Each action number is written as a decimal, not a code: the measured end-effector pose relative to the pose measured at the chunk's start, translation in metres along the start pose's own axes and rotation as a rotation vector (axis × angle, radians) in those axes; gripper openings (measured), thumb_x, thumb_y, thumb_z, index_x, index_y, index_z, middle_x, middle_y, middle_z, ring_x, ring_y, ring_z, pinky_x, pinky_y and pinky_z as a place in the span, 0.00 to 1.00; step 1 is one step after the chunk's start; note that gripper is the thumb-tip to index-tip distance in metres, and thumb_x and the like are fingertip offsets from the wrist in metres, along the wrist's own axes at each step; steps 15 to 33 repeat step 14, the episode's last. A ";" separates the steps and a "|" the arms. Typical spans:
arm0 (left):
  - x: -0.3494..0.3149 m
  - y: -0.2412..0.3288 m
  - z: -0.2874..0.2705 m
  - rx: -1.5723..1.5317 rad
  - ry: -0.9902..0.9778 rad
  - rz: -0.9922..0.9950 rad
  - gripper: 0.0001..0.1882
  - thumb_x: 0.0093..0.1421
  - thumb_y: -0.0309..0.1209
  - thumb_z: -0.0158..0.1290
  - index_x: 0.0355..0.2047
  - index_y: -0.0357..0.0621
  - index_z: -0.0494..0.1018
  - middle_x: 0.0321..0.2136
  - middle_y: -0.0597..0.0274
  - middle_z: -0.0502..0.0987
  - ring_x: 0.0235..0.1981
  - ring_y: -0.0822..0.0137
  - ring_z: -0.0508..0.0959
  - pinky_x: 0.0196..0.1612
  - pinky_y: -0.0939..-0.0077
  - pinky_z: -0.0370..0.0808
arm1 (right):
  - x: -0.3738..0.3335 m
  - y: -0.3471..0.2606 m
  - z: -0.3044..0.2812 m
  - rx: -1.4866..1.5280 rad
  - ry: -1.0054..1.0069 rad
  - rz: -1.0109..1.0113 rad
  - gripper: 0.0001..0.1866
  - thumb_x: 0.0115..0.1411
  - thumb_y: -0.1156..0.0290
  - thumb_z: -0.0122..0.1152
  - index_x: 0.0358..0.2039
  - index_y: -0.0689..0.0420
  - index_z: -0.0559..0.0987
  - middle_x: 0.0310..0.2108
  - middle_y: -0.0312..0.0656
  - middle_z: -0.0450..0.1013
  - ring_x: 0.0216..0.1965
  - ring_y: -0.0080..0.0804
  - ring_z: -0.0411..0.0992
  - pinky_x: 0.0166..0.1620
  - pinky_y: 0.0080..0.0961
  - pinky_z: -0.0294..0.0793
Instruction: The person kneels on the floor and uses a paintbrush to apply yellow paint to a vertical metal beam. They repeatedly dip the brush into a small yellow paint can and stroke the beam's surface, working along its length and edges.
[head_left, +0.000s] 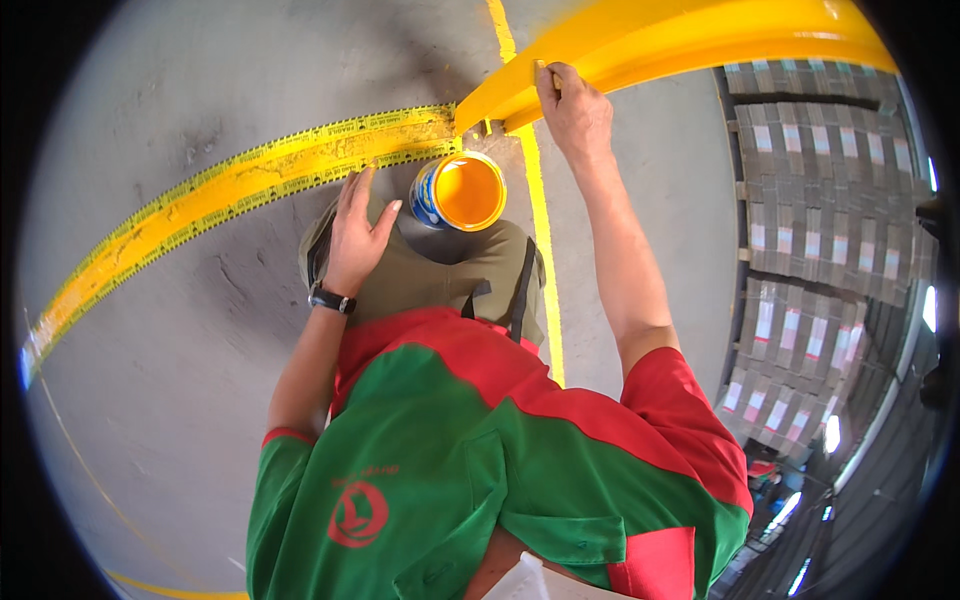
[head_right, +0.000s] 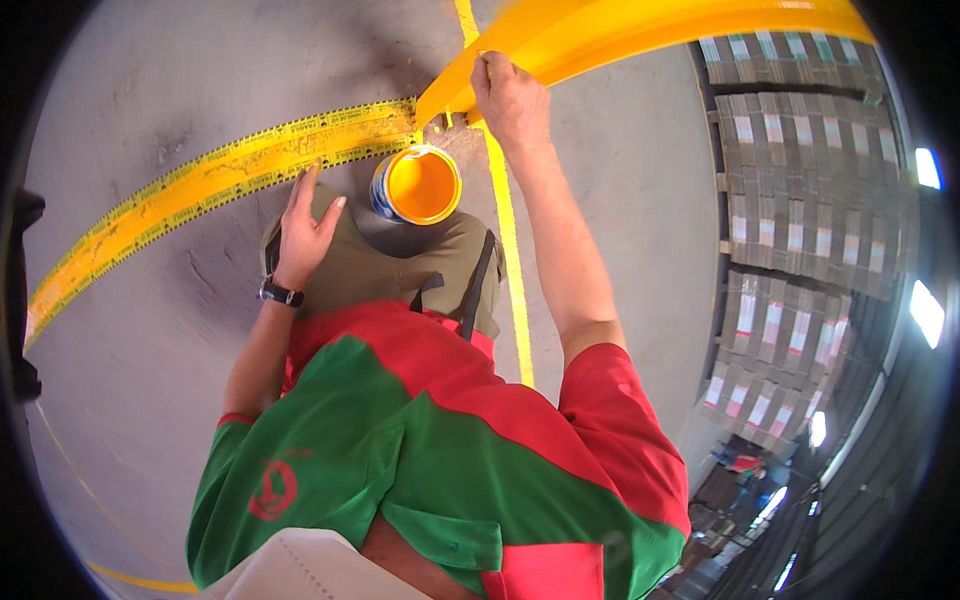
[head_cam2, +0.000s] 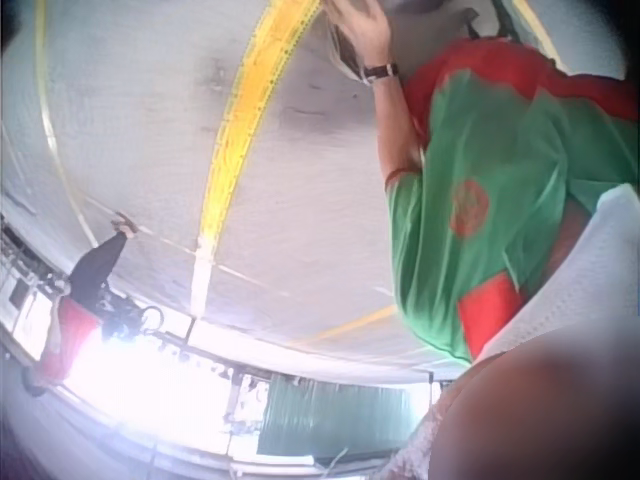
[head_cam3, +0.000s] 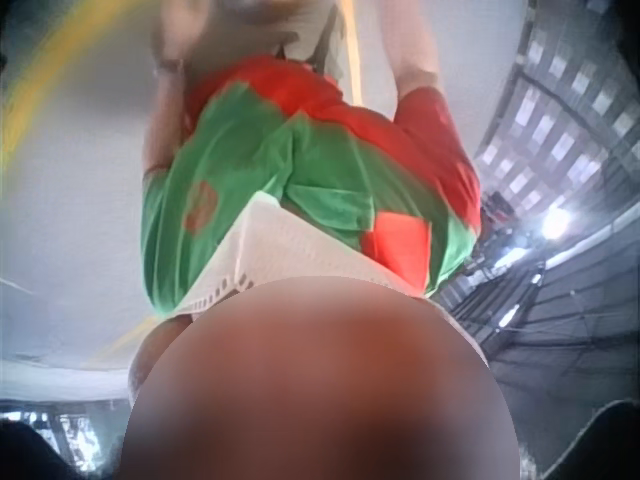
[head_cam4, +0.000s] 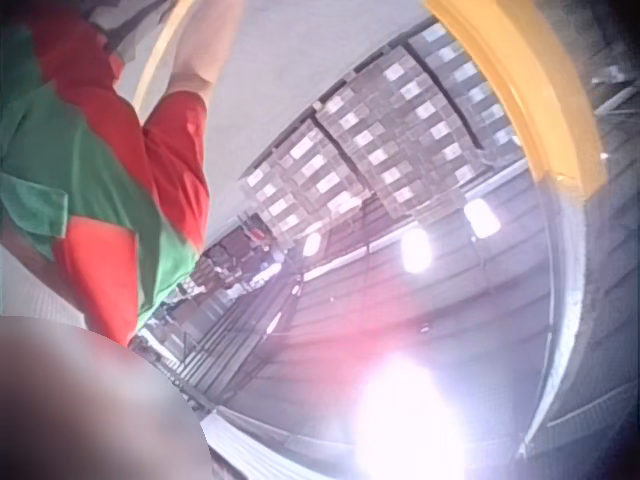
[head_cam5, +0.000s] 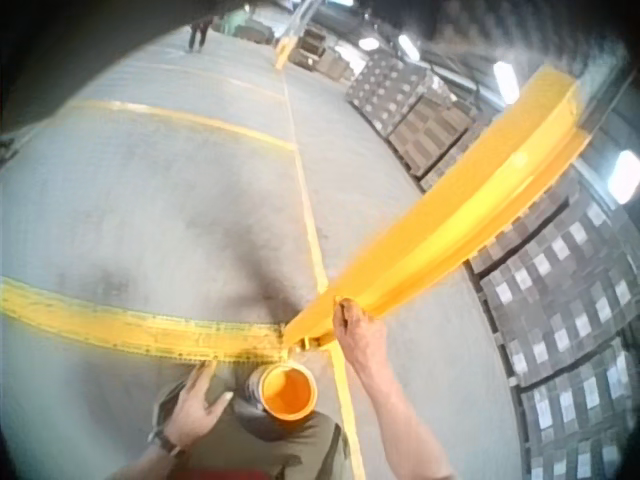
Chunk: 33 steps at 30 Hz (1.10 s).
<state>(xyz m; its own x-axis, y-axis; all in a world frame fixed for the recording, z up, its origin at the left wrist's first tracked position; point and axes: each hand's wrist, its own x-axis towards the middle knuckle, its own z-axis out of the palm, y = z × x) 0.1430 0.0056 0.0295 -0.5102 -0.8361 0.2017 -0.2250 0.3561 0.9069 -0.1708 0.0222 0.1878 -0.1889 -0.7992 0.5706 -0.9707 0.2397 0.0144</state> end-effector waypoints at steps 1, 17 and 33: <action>0.001 -0.001 0.002 -0.004 0.000 0.008 0.34 0.65 0.35 0.61 0.67 0.34 0.63 0.64 0.36 0.69 0.67 0.37 0.66 0.68 0.52 0.66 | 0.008 -0.002 0.001 -0.055 -0.023 -0.026 0.08 0.64 0.64 0.65 0.36 0.55 0.82 0.22 0.46 0.79 0.23 0.46 0.79 0.26 0.40 0.78; 0.016 -0.054 0.100 -0.004 -0.306 -0.152 0.49 0.60 0.30 0.61 0.75 0.37 0.45 0.61 0.29 0.67 0.62 0.35 0.68 0.66 0.52 0.67 | 0.040 -0.006 0.013 -0.163 -0.194 0.004 0.10 0.64 0.63 0.64 0.34 0.57 0.83 0.22 0.50 0.79 0.26 0.48 0.81 0.33 0.41 0.81; 0.016 -0.054 0.100 -0.004 -0.306 -0.152 0.49 0.60 0.30 0.61 0.75 0.37 0.45 0.61 0.29 0.67 0.62 0.35 0.68 0.66 0.52 0.67 | 0.040 -0.006 0.013 -0.163 -0.194 0.004 0.10 0.64 0.63 0.64 0.34 0.57 0.83 0.22 0.50 0.79 0.26 0.48 0.81 0.33 0.41 0.81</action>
